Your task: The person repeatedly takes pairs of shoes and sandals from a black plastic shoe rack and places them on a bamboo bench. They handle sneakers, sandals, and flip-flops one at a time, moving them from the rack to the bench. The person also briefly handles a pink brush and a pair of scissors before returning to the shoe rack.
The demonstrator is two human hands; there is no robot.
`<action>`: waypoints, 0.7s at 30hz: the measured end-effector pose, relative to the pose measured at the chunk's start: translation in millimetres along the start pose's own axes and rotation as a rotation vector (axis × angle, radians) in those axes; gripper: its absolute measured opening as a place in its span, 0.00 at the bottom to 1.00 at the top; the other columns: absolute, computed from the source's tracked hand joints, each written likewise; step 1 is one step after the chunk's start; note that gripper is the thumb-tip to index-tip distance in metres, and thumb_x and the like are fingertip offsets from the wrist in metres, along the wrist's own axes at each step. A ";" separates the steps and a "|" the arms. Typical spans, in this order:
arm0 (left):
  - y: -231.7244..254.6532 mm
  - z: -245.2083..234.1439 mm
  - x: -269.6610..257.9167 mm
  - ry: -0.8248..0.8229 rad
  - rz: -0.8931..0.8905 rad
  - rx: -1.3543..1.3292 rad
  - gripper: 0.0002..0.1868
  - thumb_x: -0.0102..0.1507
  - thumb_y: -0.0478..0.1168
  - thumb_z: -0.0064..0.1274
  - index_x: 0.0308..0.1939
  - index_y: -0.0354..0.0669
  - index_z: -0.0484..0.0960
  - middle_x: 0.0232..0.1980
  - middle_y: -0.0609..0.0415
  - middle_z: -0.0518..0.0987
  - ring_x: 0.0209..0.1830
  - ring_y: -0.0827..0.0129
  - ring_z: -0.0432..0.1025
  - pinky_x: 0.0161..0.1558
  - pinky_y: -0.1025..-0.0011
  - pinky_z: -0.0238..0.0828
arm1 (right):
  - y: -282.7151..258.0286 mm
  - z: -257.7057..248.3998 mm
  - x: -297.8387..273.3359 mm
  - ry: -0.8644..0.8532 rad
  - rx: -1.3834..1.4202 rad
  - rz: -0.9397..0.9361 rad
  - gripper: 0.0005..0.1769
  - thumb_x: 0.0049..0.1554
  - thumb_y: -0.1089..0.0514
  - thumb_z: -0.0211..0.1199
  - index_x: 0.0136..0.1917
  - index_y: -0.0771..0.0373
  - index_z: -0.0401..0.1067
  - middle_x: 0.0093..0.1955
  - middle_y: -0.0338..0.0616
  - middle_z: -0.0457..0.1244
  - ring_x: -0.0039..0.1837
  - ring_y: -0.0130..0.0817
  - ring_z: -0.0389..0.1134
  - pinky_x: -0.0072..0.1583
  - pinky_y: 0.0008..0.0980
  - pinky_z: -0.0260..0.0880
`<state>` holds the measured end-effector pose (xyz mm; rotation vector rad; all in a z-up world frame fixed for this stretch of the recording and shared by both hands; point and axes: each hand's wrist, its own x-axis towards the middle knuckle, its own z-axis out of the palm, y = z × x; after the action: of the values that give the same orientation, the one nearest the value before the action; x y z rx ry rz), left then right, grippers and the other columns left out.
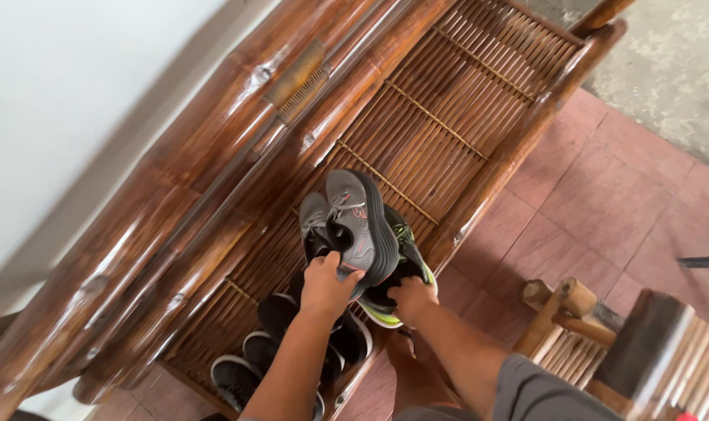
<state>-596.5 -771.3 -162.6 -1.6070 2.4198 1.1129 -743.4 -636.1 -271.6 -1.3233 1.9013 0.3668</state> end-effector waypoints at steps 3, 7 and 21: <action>-0.1 19.1 27.1 0.058 0.064 0.011 0.28 0.56 0.53 0.68 0.51 0.42 0.77 0.59 0.41 0.74 0.61 0.44 0.67 0.58 0.52 0.69 | 5.8 15.4 29.7 -0.029 -0.050 -0.016 0.28 0.54 0.49 0.70 0.68 0.37 0.69 0.71 0.41 0.56 0.76 0.44 0.53 0.73 0.58 0.54; 6.6 37.2 56.2 0.056 -0.013 -0.012 0.28 0.56 0.52 0.66 0.54 0.44 0.77 0.62 0.43 0.72 0.64 0.47 0.63 0.58 0.53 0.68 | 28.3 38.9 69.9 -0.081 0.344 0.122 0.26 0.54 0.52 0.66 0.67 0.38 0.72 0.75 0.39 0.59 0.74 0.45 0.61 0.74 0.46 0.60; 16.8 51.8 105.9 0.019 -0.292 -0.025 0.23 0.63 0.47 0.61 0.60 0.49 0.75 0.67 0.47 0.68 0.69 0.49 0.61 0.61 0.56 0.69 | 2.9 -73.2 113.0 0.173 1.347 0.062 0.44 0.57 0.46 0.57 0.83 0.52 0.48 0.78 0.51 0.56 0.67 0.57 0.64 0.65 0.41 0.66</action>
<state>-677.4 -822.0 -233.7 -1.9074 2.0971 1.0833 -795.3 -755.4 -306.4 -0.3607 1.6887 -0.9046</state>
